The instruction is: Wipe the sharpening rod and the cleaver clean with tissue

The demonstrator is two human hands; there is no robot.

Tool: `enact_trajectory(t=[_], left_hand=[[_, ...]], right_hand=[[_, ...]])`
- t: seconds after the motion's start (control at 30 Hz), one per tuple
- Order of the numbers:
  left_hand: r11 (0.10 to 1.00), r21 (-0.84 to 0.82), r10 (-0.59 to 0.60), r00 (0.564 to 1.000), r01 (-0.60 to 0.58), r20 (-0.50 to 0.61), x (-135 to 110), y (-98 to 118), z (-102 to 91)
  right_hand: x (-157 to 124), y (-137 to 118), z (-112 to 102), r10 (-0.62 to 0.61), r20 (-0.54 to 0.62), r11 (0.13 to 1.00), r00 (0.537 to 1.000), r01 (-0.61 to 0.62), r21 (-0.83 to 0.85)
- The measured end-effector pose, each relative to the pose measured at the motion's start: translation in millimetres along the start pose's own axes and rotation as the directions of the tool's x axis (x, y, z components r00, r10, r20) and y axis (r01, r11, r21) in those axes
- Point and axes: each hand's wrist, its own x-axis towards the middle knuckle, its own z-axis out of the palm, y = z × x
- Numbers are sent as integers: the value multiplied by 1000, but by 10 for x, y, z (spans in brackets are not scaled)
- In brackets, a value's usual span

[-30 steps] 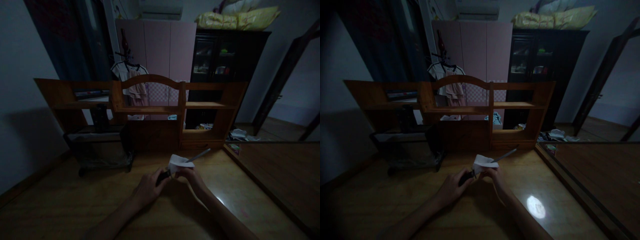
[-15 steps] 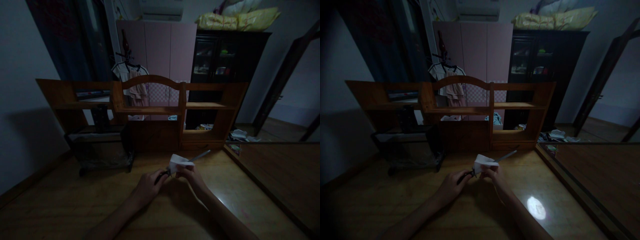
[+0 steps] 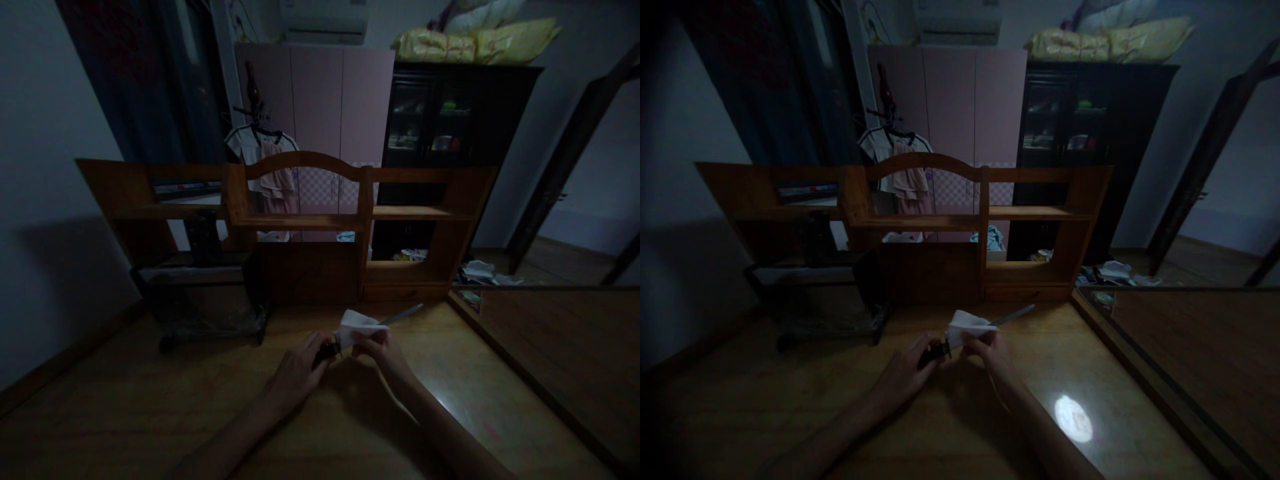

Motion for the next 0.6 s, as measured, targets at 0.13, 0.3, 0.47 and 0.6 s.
enact_trajectory(t=[0.13,0.3,0.47,0.6], left_hand=[[1000,22,-3,1000,3,15,-3,-2,8],[997,74,-8,994,0,107,-12,11,14],[992,122,-41,995,30,91,-12,30,12],[991,132,-42,998,35,52,-4,32,14]], right_hand=[[-9,5,-9,-14,15,1000,1000,14,8],[-6,35,-9,-3,7,1000,1000,3,-3],[19,10,-47,-7,-55,999,998,9,37],[84,-9,-171,-33,-118,999,992,37,33]])
